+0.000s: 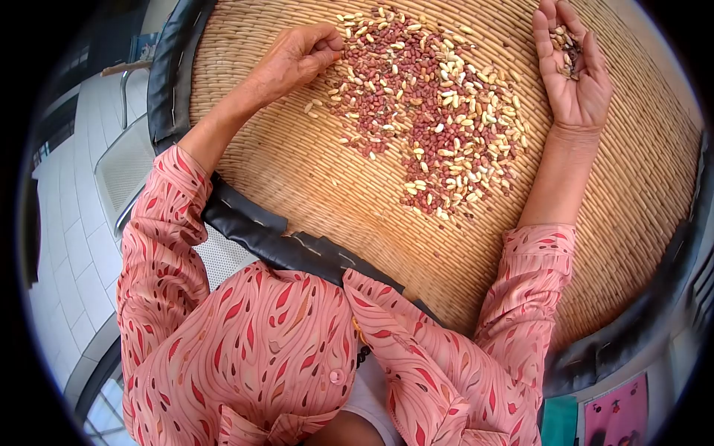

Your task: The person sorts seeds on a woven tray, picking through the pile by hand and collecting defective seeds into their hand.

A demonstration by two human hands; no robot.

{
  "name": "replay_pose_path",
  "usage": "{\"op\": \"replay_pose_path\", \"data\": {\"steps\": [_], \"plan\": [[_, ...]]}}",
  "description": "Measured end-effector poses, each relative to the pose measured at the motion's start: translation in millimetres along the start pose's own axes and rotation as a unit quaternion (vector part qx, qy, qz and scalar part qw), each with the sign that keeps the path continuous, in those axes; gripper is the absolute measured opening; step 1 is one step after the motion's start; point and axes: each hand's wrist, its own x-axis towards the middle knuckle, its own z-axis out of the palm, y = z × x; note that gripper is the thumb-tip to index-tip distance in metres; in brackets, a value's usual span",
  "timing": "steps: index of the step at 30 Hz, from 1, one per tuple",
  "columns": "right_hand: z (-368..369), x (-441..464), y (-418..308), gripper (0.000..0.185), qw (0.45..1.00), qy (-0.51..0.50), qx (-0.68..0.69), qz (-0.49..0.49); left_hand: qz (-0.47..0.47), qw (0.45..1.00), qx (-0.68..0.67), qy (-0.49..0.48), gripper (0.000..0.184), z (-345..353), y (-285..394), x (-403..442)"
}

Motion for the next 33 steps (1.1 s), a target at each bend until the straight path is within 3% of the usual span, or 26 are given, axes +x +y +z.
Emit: {"op": "replay_pose_path", "data": {"steps": [3,7,14,23,33], "plan": [[-2.7,-1.6,-4.3,0.047,1.000,0.024,-0.015,-0.007,0.011,0.998,0.036,0.047,0.012,4.3,-1.0,6.6],[-9.1,-5.5,-12.7,0.047,0.997,0.065,-0.034,-0.028,-0.054,0.998,0.018,0.039,0.010,6.4,6.9,11.5],[-9.1,-4.7,-11.9,0.047,0.998,0.047,-0.026,-0.017,0.052,0.996,-0.001,0.069,0.005,23.2,14.1,11.8],[-1.8,-1.0,-1.2,0.048,1.000,0.005,-0.016,-0.007,0.005,0.998,-0.007,0.063,0.005,22.5,14.1,11.2],[0.4,-0.3,1.1,0.047,1.000,0.009,-0.006,-0.015,0.041,0.996,0.019,0.082,0.013,26.0,23.0,14.5]]}}
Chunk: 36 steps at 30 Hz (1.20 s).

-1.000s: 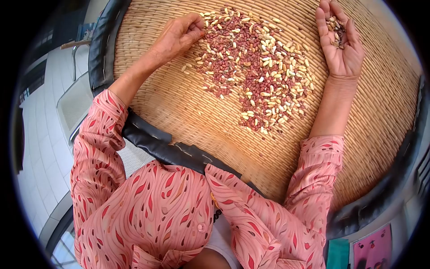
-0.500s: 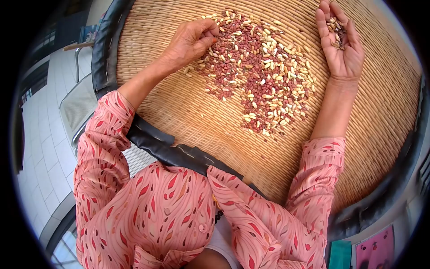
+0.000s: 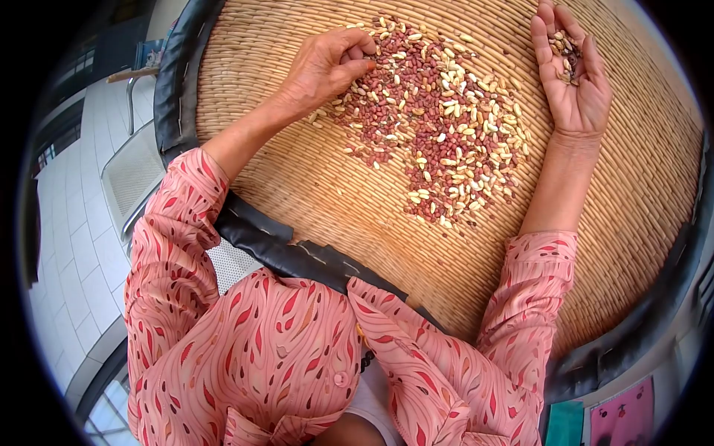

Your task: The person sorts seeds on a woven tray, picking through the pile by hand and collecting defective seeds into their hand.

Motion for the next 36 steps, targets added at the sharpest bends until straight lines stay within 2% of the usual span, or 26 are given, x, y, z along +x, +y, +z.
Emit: {"op": "replay_pose_path", "data": {"steps": [8,12,15,18,19,22,23,25,27,30,32,34,36], "plan": [[0.6,-0.1,1.1,0.047,1.000,0.003,0.009,-0.003,0.030,0.998,0.048,0.030,0.013,9.9,3.0,5.3],[-0.8,-0.4,-0.4,0.047,1.000,0.009,0.009,-0.002,0.109,0.986,0.111,0.057,0.008,13.9,-0.3,5.7],[-0.5,-1.8,-6.7,0.045,0.998,0.063,-0.009,-0.010,0.112,0.979,0.170,0.022,0.007,9.9,5.1,5.0],[8.8,-2.3,3.8,0.035,0.971,0.191,-0.119,-0.080,0.137,0.979,0.132,0.068,0.006,12.2,0.9,7.3],[8.9,-1.4,6.7,0.036,0.971,0.183,-0.130,-0.087,0.135,0.983,0.102,0.076,0.006,11.6,1.7,9.7],[10.0,-0.9,6.5,0.036,0.968,0.194,-0.137,-0.086,0.028,0.999,0.014,0.029,0.008,-2.2,32.0,24.9],[9.7,-0.6,7.4,0.037,0.967,0.198,-0.133,-0.087,0.068,0.997,0.012,0.037,0.006,-3.4,43.7,35.9],[6.1,-1.8,4.7,0.037,0.966,0.199,-0.142,-0.087,0.165,0.973,-0.118,0.107,0.009,3.6,80.2,62.7],[4.3,-1.3,4.8,0.038,0.971,0.183,-0.132,-0.085,0.232,0.953,-0.135,0.141,0.007,20.9,105.7,90.3],[-14.8,-6.5,-14.5,0.042,0.998,0.024,-0.052,0.010,0.251,0.952,-0.070,0.159,0.007,41.7,131.4,109.9],[-9.4,-8.2,-8.7,0.039,0.994,0.086,-0.060,-0.016,0.250,0.955,-0.100,0.127,0.006,39.0,121.1,110.5],[2.6,-2.3,3.0,0.038,0.987,0.138,-0.062,-0.051,0.274,0.954,-0.052,0.114,0.006,32.7,109.5,99.2],[7.1,-0.2,7.4,0.038,0.978,0.180,-0.061,-0.090,0.319,0.937,0.072,0.125,0.010,31.0,100.6,63.0]]}}
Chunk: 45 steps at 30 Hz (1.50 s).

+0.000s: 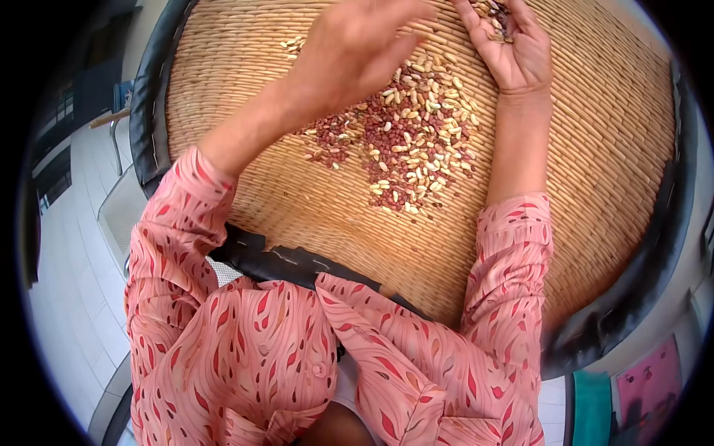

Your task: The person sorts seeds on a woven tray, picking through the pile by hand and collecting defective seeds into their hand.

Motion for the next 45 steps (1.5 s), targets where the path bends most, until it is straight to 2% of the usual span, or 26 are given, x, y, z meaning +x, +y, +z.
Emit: {"op": "replay_pose_path", "data": {"steps": [2,4,7,11,12,17,20,23,25,29,36,37,40,41,44,45], "plan": [[-2.3,1.3,-1.2,0.037,1.000,-0.013,0.004,0.005,0.068,0.992,-0.044,-0.092,0.024,6.1,28.9,-35.4],[-2.3,3.2,-0.2,0.036,1.000,-0.016,-0.013,0.003,0.205,0.965,-0.042,-0.156,0.036,29.7,47.2,-76.1],[-2.3,2.2,-0.6,0.036,1.000,-0.007,-0.030,-0.005,0.243,0.942,-0.117,-0.201,0.034,31.5,52.4,-84.9],[-1.3,0.6,-0.5,0.036,1.000,-0.006,-0.029,-0.002,0.182,0.973,-0.024,-0.137,0.027,37.0,17.3,-86.4],[-1.4,0.6,-0.4,0.036,1.000,-0.003,-0.028,-0.004,0.171,0.974,0.023,-0.149,0.027,31.4,5.9,-85.4],[-4.6,1.5,-2.9,0.036,0.999,0.003,-0.047,-0.005,0.057,0.985,0.081,-0.138,0.022,-11.6,-38.7,-90.2],[-2.8,1.9,-2.2,0.035,0.998,0.004,-0.056,-0.005,0.013,0.975,0.114,-0.191,0.025,-43.0,-52.0,-102.5],[-6.3,3.4,-2.0,0.036,0.998,0.005,-0.068,-0.009,-0.058,0.945,0.107,-0.304,0.027,-75.5,-53.1,-121.9],[-2.6,2.6,2.6,0.035,0.999,-0.021,-0.047,0.003,-0.083,0.930,0.127,-0.335,0.027,-87.2,-49.6,-127.0],[-3.3,2.4,-0.5,0.034,0.999,0.007,-0.036,0.002,-0.136,0.905,0.152,-0.375,0.026,-100.8,-48.8,-126.6],[-5.2,-0.1,-3.6,0.034,0.999,-0.016,-0.037,0.014,-0.173,0.924,0.150,-0.306,0.022,-95.5,-54.1,-122.7],[-6.0,0.2,-4.3,0.033,0.999,-0.008,-0.039,0.008,-0.167,0.934,0.139,-0.284,0.030,-93.0,-52.2,-121.6],[-7.5,-0.6,-6.3,0.033,0.998,-0.048,-0.043,0.020,-0.119,0.960,0.037,-0.249,0.040,-78.3,-45.0,-117.0],[-7.4,-0.2,-7.0,0.032,0.999,-0.024,-0.037,0.014,-0.112,0.958,0.036,-0.262,0.044,-72.1,-41.4,-117.0],[-7.5,1.0,-6.7,0.032,0.998,-0.043,-0.032,0.029,-0.101,0.955,-0.008,-0.279,0.043,-54.9,-22.3,-117.9],[-8.6,1.5,-7.2,0.034,0.998,-0.045,-0.026,0.027,-0.093,0.945,-0.014,-0.313,0.046,-57.6,-12.3,-111.8]]}}
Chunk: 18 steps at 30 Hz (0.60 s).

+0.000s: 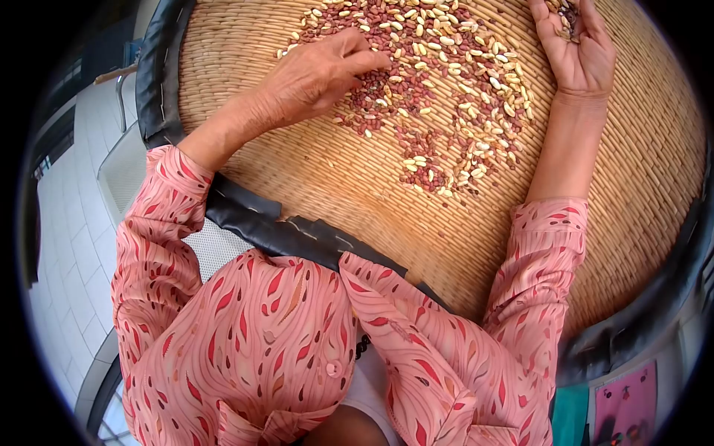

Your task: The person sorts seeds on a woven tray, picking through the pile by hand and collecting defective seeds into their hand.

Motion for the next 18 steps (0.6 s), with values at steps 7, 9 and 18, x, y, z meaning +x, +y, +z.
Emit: {"op": "replay_pose_path", "data": {"steps": [7,9,18], "plan": [[6.7,-0.8,-0.2,0.036,0.999,-0.007,0.029,0.029,0.013,0.986,-0.022,-0.162,0.035,-7.3,11.2,-17.9],[7.4,-0.4,0.7,0.035,1.000,0.003,0.021,0.011,-0.013,0.987,-0.016,-0.159,0.028,-10.3,6.4,-21.5],[42.6,7.2,23.7,0.011,0.994,0.003,0.075,0.076,-0.039,0.996,-0.041,-0.070,0.010,-12.0,-17.7,-20.5]]}}
